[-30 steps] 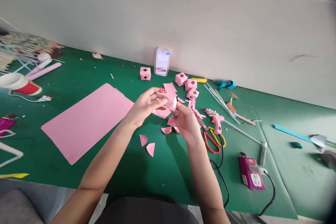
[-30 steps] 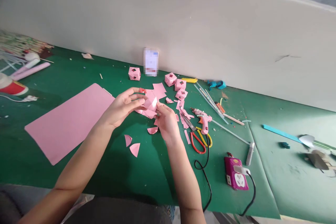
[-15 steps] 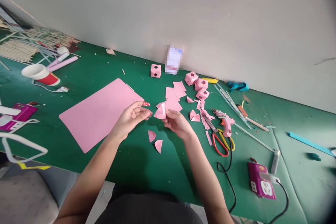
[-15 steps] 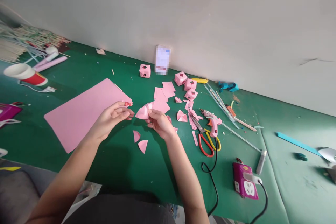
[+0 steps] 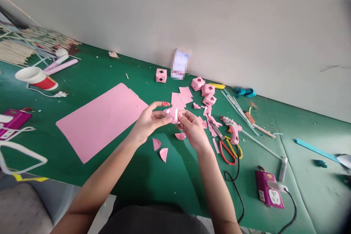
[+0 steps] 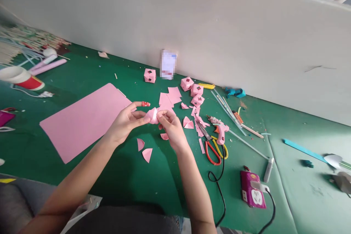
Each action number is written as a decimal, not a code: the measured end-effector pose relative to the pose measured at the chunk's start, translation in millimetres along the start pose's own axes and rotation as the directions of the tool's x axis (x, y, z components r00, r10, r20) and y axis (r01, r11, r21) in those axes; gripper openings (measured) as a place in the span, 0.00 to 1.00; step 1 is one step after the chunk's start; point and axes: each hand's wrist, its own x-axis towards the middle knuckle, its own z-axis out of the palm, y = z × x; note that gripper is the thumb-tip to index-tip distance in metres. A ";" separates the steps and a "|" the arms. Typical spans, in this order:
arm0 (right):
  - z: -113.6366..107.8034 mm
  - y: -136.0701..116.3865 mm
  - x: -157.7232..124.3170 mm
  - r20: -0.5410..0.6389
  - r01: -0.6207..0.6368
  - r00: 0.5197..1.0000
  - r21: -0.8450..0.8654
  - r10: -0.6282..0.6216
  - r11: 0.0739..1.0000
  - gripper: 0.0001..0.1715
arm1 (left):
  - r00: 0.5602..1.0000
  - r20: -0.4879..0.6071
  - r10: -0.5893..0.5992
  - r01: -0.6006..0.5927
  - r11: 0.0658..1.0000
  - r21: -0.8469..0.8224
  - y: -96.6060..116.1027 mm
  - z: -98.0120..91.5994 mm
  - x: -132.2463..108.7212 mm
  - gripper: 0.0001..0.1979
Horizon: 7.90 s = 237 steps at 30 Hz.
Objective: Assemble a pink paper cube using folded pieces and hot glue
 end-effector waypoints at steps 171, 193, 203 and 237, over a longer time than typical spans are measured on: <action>3.8 -41.2 -49.1 -0.067 0.465 0.800 -0.558 -0.596 0.687 0.04 | 0.924 0.263 0.277 -0.245 0.958 -0.149 27.1 34.2 12.8 0.28; -1.8 -46.2 -48.1 0.080 0.178 0.982 -0.064 -0.173 0.982 0.10 | 0.866 0.498 0.043 0.036 0.988 -0.148 27.0 27.0 15.7 0.33; -1.4 -41.3 -43.1 0.062 0.140 0.989 -0.073 -0.136 0.987 0.15 | 0.894 0.445 0.060 -0.004 0.992 -0.126 29.8 27.8 15.9 0.29; 21.2 -27.1 -35.0 -0.198 0.242 0.949 -0.050 -0.247 0.969 0.17 | 0.992 0.063 0.112 -0.073 0.895 -0.440 12.7 61.9 6.6 0.18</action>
